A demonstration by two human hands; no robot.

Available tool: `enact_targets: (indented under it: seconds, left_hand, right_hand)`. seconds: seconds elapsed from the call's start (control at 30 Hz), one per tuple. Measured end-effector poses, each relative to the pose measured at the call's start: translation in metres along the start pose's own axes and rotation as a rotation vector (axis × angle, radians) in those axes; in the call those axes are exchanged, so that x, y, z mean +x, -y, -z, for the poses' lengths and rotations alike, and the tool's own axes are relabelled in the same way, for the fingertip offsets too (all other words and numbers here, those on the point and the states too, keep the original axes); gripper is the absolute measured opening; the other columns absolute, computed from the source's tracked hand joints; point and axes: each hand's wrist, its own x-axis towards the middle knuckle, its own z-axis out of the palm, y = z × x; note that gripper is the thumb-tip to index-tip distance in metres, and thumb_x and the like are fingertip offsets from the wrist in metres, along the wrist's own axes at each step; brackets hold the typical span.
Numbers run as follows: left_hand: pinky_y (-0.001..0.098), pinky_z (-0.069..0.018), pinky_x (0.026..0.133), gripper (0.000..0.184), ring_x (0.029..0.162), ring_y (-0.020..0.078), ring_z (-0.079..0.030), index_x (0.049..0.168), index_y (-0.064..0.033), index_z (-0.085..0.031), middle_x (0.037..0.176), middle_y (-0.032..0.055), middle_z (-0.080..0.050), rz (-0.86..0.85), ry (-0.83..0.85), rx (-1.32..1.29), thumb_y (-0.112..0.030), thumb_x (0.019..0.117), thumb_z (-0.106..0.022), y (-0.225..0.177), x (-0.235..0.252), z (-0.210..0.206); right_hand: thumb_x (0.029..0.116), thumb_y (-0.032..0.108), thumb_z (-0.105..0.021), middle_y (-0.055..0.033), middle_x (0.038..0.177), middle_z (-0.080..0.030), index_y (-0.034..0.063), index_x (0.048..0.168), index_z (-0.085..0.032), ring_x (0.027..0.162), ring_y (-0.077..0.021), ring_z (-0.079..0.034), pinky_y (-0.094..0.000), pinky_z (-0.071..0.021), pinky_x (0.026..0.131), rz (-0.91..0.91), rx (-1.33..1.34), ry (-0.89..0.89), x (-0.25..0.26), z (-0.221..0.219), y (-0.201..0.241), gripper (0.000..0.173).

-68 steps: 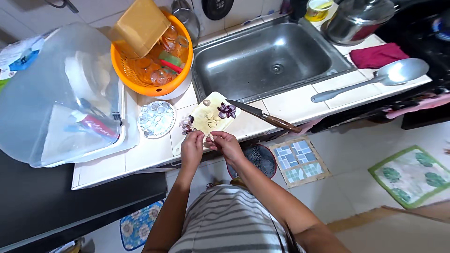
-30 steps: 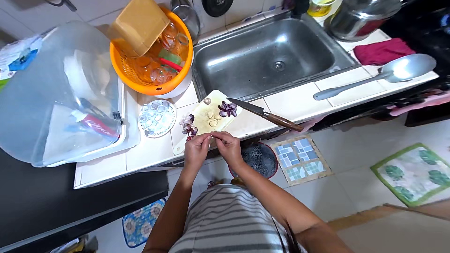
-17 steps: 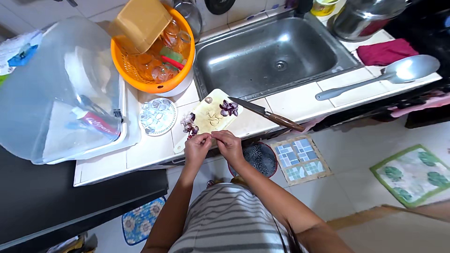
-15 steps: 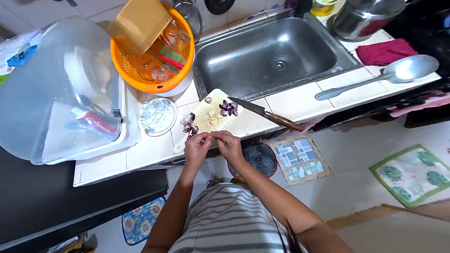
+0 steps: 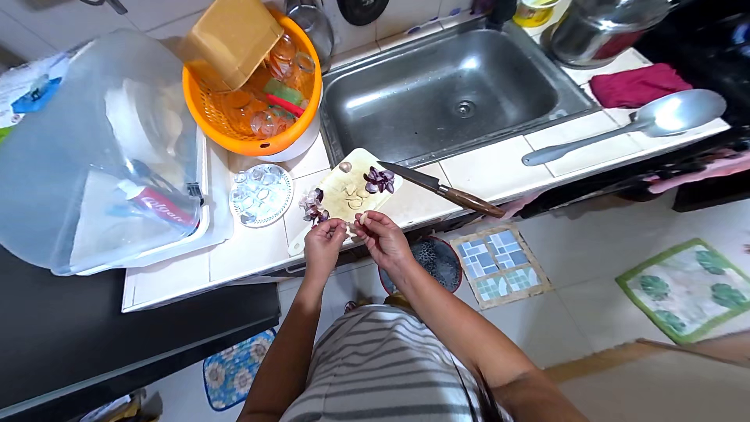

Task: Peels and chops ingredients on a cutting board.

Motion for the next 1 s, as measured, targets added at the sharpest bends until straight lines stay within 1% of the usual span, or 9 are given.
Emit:
enact_targets:
  seconds: [0.17,0.27,0.3,0.37,0.47,0.57,0.77,0.9,1.0]
  left_hand:
    - [0.0238,-0.0550,0.072,0.015,0.071,0.0065,-0.064,0.101,0.0083,-0.071,0.084,0.0111,-0.070,-0.108,-0.093,0.181,-0.004,0.0980,-0.062,0.011,0.009,0.015]
    - [0.0432,-0.0560,0.083,0.018,0.088,0.0285,-0.070,0.105,0.0065,-0.075,0.098,0.0228,-0.072,-0.167,-0.144,0.468,-0.005,0.0978,-0.063,0.012,0.026,0.034]
    - [0.0510,-0.0533,0.091,0.018,0.099,0.0376,-0.068,0.107,0.0056,-0.075,0.105,0.0264,-0.070,-0.130,-0.124,0.561,-0.005,0.0980,-0.063,0.008,0.032,0.039]
    - [0.0562,-0.0466,0.100,0.018,0.111,0.0455,-0.062,0.109,0.0038,-0.076,0.110,0.0292,-0.067,-0.037,-0.073,0.695,-0.006,0.0983,-0.065,0.003,0.045,0.046]
    - [0.0578,-0.0469,0.102,0.019,0.112,0.0427,-0.065,0.109,0.0032,-0.075,0.111,0.0265,-0.070,0.069,0.008,0.803,-0.007,0.0989,-0.063,-0.003,0.060,0.048]
    - [0.0617,-0.0494,0.091,0.016,0.098,0.0437,-0.068,0.103,0.0065,-0.071,0.099,0.0259,-0.071,0.112,0.039,0.796,-0.008,0.0985,-0.064,-0.005,0.067,0.046]
    - [0.0591,-0.0459,0.102,0.028,0.114,0.0430,-0.065,0.119,0.0055,-0.070,0.117,0.0265,-0.070,0.167,0.190,0.766,0.002,0.1018,-0.048,-0.011,0.070,0.047]
    - [0.0601,-0.0470,0.100,0.030,0.112,0.0407,-0.066,0.122,0.0023,-0.070,0.116,0.0237,-0.071,0.156,0.179,0.716,0.000,0.1028,-0.047,-0.009,0.070,0.052]
    - [0.0591,-0.0489,0.097,0.021,0.105,0.0400,-0.068,0.114,0.0034,-0.072,0.110,0.0240,-0.072,0.064,0.072,0.711,-0.004,0.1022,-0.056,-0.013,0.065,0.055]
  right_hand:
    - [0.1007,-0.010,-0.048,-0.0051,0.085,-0.068,-0.0009,0.106,-0.059,0.070,-0.0107,-0.067,-0.0251,-0.0587,0.069,0.029,-0.047,-0.032,0.002,0.001,0.001,0.015]
    - [0.0984,-0.012,-0.052,-0.0033,0.080,-0.066,-0.0042,0.103,-0.063,0.066,-0.0075,-0.064,-0.0222,-0.0573,0.067,0.091,-0.145,-0.021,0.002,0.002,-0.002,0.014]
    - [0.0975,-0.012,-0.053,-0.0024,0.079,-0.066,-0.0052,0.103,-0.064,0.065,-0.0065,-0.063,-0.0218,-0.0565,0.067,0.121,-0.199,-0.012,0.001,0.002,-0.003,0.014]
    - [0.0965,-0.012,-0.054,-0.0024,0.079,-0.065,-0.0079,0.105,-0.065,0.067,-0.0056,-0.062,-0.0223,-0.0552,0.069,0.178,-0.335,0.008,0.000,0.002,-0.004,0.015]
    - [0.0937,-0.013,-0.059,-0.0069,0.088,-0.063,-0.0123,0.115,-0.062,0.074,-0.0062,-0.061,-0.0225,-0.0540,0.073,0.215,-0.498,0.044,-0.002,0.000,-0.004,0.022]
    - [0.0908,-0.013,-0.063,-0.0088,0.090,-0.064,-0.0123,0.110,-0.061,0.076,-0.0061,-0.061,-0.0222,-0.0540,0.074,0.238,-0.562,0.067,-0.004,-0.001,-0.003,0.020]
    - [0.0937,-0.011,-0.061,-0.0130,0.094,-0.069,-0.0133,0.108,-0.068,0.080,-0.0065,-0.062,-0.0230,-0.0533,0.078,0.250,-0.617,0.099,-0.002,0.003,-0.002,0.016]
    - [0.0936,-0.012,-0.060,-0.0133,0.095,-0.068,-0.0137,0.110,-0.067,0.079,-0.0059,-0.061,-0.0218,-0.0527,0.077,0.262,-0.613,0.100,-0.001,0.003,-0.002,0.017]
    - [0.0928,-0.012,-0.062,-0.0114,0.092,-0.065,-0.0131,0.113,-0.062,0.077,-0.0072,-0.062,-0.0233,-0.0545,0.076,0.227,-0.568,0.079,-0.001,0.000,-0.001,0.020]
